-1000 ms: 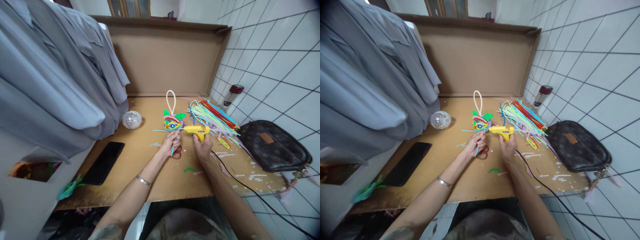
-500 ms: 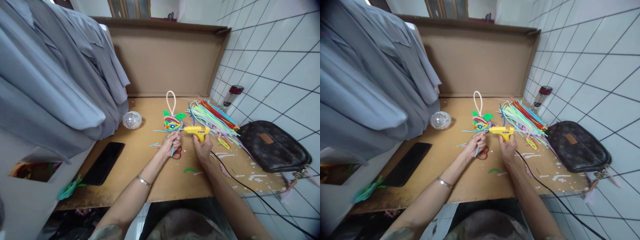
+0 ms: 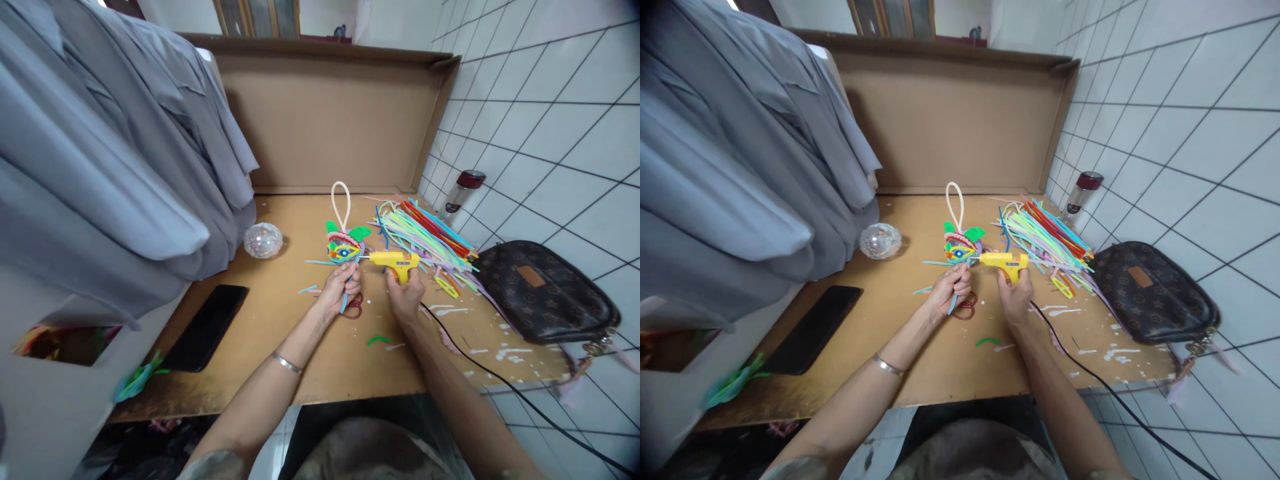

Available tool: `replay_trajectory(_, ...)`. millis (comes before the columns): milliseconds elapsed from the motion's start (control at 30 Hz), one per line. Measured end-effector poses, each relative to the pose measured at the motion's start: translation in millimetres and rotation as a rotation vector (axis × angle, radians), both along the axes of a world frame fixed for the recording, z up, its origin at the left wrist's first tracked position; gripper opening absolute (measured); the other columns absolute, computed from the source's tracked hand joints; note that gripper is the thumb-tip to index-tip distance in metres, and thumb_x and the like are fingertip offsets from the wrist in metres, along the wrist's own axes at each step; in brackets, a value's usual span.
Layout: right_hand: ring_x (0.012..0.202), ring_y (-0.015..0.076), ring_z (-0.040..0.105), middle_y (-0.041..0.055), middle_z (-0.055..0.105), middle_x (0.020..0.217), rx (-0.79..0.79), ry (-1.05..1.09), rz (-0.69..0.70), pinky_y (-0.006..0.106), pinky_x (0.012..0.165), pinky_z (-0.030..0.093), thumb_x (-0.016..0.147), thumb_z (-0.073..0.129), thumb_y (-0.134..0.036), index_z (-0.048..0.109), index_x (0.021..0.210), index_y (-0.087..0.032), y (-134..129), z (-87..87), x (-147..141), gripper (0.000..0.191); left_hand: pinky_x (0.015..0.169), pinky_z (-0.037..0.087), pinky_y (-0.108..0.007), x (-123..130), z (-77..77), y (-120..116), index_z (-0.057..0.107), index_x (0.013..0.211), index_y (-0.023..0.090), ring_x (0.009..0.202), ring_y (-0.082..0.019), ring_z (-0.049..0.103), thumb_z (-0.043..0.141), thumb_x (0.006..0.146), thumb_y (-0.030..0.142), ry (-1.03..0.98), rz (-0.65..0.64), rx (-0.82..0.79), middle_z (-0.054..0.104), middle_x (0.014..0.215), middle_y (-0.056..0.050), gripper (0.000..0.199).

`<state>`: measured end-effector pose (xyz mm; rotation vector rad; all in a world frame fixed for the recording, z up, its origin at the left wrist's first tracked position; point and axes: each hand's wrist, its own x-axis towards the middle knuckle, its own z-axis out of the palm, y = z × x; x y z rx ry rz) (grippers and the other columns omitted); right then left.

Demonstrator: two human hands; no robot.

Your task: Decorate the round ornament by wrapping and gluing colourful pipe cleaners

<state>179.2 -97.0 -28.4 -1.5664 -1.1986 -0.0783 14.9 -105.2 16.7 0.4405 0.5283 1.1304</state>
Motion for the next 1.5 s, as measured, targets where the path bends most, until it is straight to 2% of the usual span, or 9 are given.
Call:
replay_trajectory(333,0.068,0.0232,0.055,0.0057,0.06,0.072,-0.046,0.017,-0.055,0.034,0.065,0.043,0.077,0.055,-0.059,0.055,0.084,-0.021,5,4.7,16,0.038,0.038,0.016,-0.012,0,1.3,0,0.051,0.077,0.014,0.038,0.0,0.027,0.075,0.079,0.017,0.028,0.022,0.01,0.047,0.057,0.007,0.025)
replay_trajectory(600,0.085,0.029,0.058,0.0168,0.065,0.097,-0.435,-0.25,-0.124,0.039,0.072,0.044,0.074,0.062,-0.053,0.064,0.087,-0.015,-1,6.7,79,0.04,0.04,0.015,-0.015,-1,-4.0,4,0.047,0.078,0.017,0.04,-0.001,0.031,0.082,0.071,0.026,0.119,0.079,0.06,0.049,0.058,0.008,0.037)
replay_trajectory(800,0.098,0.0334,0.06,0.0212,0.066,0.106,-0.586,-0.397,-0.186,0.043,0.08,0.045,0.082,0.056,-0.05,0.067,0.101,-0.01,-12,8.0,94,0.045,0.041,0.017,-0.015,-3,-2.5,5,0.046,0.077,0.017,0.041,-0.001,0.032,0.086,0.065,0.033,0.171,0.102,0.068,0.049,0.057,0.008,0.045)
replay_trajectory(900,0.099,0.0362,0.058,0.0246,0.065,0.106,-0.592,-0.467,-0.224,0.046,0.082,0.043,0.087,0.05,-0.049,0.068,0.101,-0.008,-19,10.0,91,0.047,0.041,0.018,-0.015,-6,-1.2,5,0.047,0.079,0.017,0.041,-0.001,0.033,0.089,0.059,0.038,0.198,0.109,0.079,0.049,0.056,0.009,0.051)
replay_trajectory(967,0.099,0.0379,0.057,0.0259,0.064,0.103,-0.49,-0.496,-0.24,0.049,0.083,0.041,0.087,0.051,-0.048,0.068,0.1,-0.007,-23,13.2,86,0.047,0.041,0.019,-0.015,-7,-0.6,6,0.048,0.079,0.017,0.041,-0.001,0.033,0.09,0.057,0.041,0.223,0.11,0.097,0.049,0.057,0.009,0.053)
replay_trajectory(1033,0.098,0.0361,0.056,0.0232,0.065,0.099,-0.327,-0.471,-0.164,0.049,0.084,0.04,0.086,0.05,-0.046,0.068,0.099,-0.01,-24,18.5,78,0.042,0.041,0.019,-0.015,-8,-0.3,6,0.05,0.079,0.017,0.042,-0.001,0.034,0.089,0.057,0.043,0.257,0.108,0.116,0.049,0.057,0.008,0.052)
replay_trajectory(1167,0.081,0.0244,0.058,0.0109,0.066,0.084,-0.123,-0.137,0.262,0.039,0.077,0.046,0.087,0.045,-0.045,0.068,0.084,-0.019,-13,33.3,46,0.035,0.042,0.02,-0.016,-10,-0.2,7,0.051,0.076,0.017,0.042,-0.002,0.034,0.088,0.057,0.049,0.335,0.123,0.192,0.05,0.057,0.007,0.053)
replay_trajectory(1367,0.061,0.0161,0.053,0.0028,0.066,0.068,-0.231,0.494,0.656,0.03,0.061,0.043,0.065,0.069,-0.058,0.068,0.073,-0.02,10,51.9,-15,0.039,0.041,0.022,-0.017,-14,6.4,18,0.054,0.07,0.016,0.042,-0.002,0.034,0.085,0.057,0.059,0.452,0.222,0.342,0.052,0.055,0.006,0.055)
replay_trajectory(1500,0.053,0.0109,0.044,-0.0019,0.059,0.055,-0.29,0.751,0.77,0.026,0.054,0.037,0.058,0.076,-0.057,0.069,0.069,-0.019,15,51.8,-45,0.04,0.043,0.028,-0.017,-14,18.4,26,0.058,0.071,0.015,0.045,-0.003,0.039,0.087,0.054,0.057,0.459,0.292,0.374,0.053,0.057,0.005,0.054)
